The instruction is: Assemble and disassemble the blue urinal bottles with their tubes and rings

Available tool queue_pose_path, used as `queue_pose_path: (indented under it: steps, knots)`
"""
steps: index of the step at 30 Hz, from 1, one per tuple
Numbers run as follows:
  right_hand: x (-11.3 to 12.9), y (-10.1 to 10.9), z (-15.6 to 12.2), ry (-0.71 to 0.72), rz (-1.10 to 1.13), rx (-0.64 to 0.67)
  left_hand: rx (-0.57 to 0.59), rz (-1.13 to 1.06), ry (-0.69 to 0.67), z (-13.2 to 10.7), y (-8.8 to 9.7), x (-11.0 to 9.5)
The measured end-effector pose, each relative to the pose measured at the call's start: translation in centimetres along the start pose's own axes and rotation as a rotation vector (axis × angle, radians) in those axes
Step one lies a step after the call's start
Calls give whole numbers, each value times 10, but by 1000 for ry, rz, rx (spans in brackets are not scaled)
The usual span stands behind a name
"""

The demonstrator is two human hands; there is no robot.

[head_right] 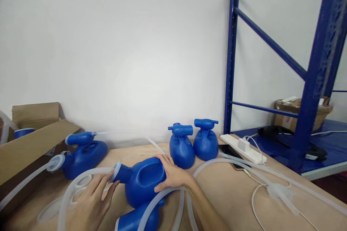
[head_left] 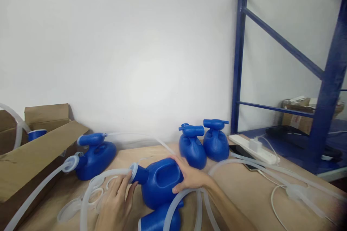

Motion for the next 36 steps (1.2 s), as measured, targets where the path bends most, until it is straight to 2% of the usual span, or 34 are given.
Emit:
queue_pose_path:
  steps: [6,10,14,18,22,25,28,31,36]
  knots:
    - [-5,-1,3,25,-10,-8,-241,-46,199,8,3,-28]
    - [-10,-1,4,34,-9,8,-307,-61,221,5,-4,-38]
    - [-11,0,5,28,-16,15,-331,-107,237,-1,-9,-34]
    - [-9,3,5,5,-33,2,-168,-92,82,4,-3,-19]
    - [-6,6,1,-8,-31,19,-29,50,-19,34,2,-5]
    - [-6,7,0,24,-39,3,87,93,-154,60,-9,-6]
    - [-8,6,2,15,-55,23,180,32,-281,71,-25,-10]
    - [-9,7,4,14,-42,33,171,-35,-334,68,-33,-5]
    - [-10,7,2,5,-43,38,105,-164,-519,64,-28,5]
Point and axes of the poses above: each hand's wrist, its own z-axis towards the middle knuckle, its own y-axis out of the back of the hand, x = y × z, the point moved 3 cm from there along z, towards the middle knuckle, and after that the axes turned 1 degree about -x, right-handed, at the moved point
